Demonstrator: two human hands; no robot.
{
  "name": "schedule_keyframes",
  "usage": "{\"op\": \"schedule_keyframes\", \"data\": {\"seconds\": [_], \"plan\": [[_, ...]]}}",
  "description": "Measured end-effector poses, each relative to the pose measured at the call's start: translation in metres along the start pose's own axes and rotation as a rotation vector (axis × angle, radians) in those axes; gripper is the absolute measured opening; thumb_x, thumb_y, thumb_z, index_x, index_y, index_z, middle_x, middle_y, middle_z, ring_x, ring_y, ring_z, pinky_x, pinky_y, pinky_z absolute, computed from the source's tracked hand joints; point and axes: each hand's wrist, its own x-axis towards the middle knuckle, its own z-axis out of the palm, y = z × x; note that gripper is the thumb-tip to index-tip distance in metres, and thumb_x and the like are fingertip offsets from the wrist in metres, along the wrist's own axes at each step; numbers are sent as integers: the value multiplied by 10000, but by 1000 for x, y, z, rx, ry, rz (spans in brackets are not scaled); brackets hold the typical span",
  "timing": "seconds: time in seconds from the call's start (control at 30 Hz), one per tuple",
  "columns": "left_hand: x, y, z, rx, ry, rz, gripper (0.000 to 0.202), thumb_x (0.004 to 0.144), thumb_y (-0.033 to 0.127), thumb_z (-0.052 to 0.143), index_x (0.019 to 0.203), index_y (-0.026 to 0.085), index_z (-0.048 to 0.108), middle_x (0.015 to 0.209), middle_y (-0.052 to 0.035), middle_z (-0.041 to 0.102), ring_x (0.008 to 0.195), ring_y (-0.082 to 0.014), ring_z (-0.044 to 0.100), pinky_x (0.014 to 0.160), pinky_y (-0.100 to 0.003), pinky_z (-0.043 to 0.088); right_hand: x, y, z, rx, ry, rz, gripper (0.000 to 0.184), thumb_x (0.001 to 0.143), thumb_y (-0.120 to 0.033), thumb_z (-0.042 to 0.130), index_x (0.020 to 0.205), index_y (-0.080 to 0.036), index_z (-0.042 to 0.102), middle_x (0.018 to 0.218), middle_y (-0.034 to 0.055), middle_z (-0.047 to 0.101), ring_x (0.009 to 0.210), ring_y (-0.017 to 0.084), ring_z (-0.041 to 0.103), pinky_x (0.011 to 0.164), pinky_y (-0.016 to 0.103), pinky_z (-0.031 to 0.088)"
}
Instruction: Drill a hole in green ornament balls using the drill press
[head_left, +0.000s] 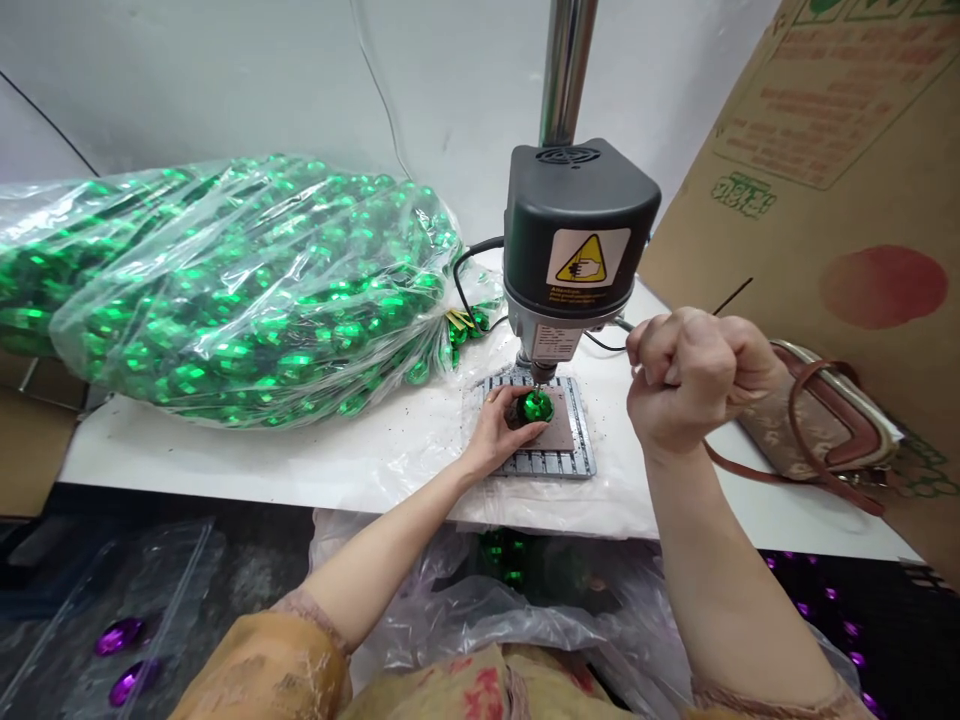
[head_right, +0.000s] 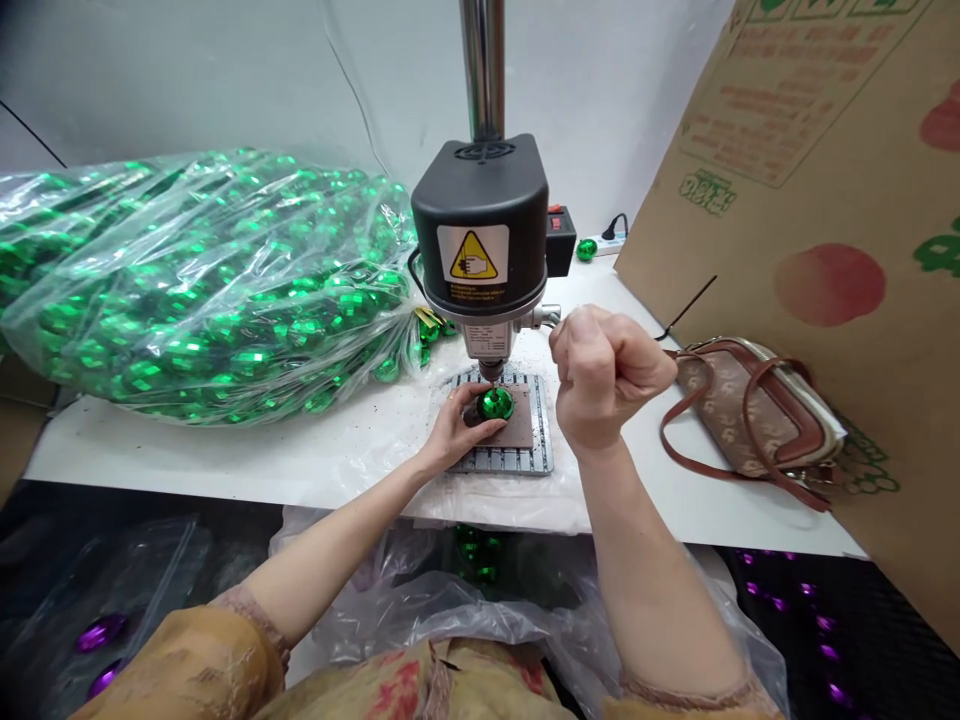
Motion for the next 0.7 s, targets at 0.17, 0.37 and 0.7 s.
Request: {"op": "schedule_keyframes", "data": {"seconds": [0.17, 0.37, 0.7], "plan": [[-1, 0, -1, -5, -6, -17, 514, 783, 406, 847, 1228, 235, 657, 1228, -91, 647, 1207, -290, 589, 1056, -413, 453, -6, 2, -2, -44, 9, -46, 492, 848, -203, 584, 512, -197, 224, 423, -77, 258, 362, 33, 231, 407, 260, 269], [-1, -1, 0, -6, -6, -19, 521, 785, 411, 845, 1233, 235, 647, 1251, -96, 633, 1219, -290, 580, 1066, -414, 451, -11, 6, -3, -68, 42, -107, 475, 821, -209, 593, 519, -194, 226, 432, -80, 236, 360, 39, 226, 407, 258, 295], [-1, 2, -1, 25, -12, -2, 493, 796, 402, 837, 1217, 236, 640, 1213, -90, 641, 1193, -287, 579, 1028, -406, 470, -23, 18, -15, -53, -16, -208, 472, 806, -130, 579, 537, -167, 194, 467, -76, 271, 386, 31, 274, 445, 248, 345]]}}
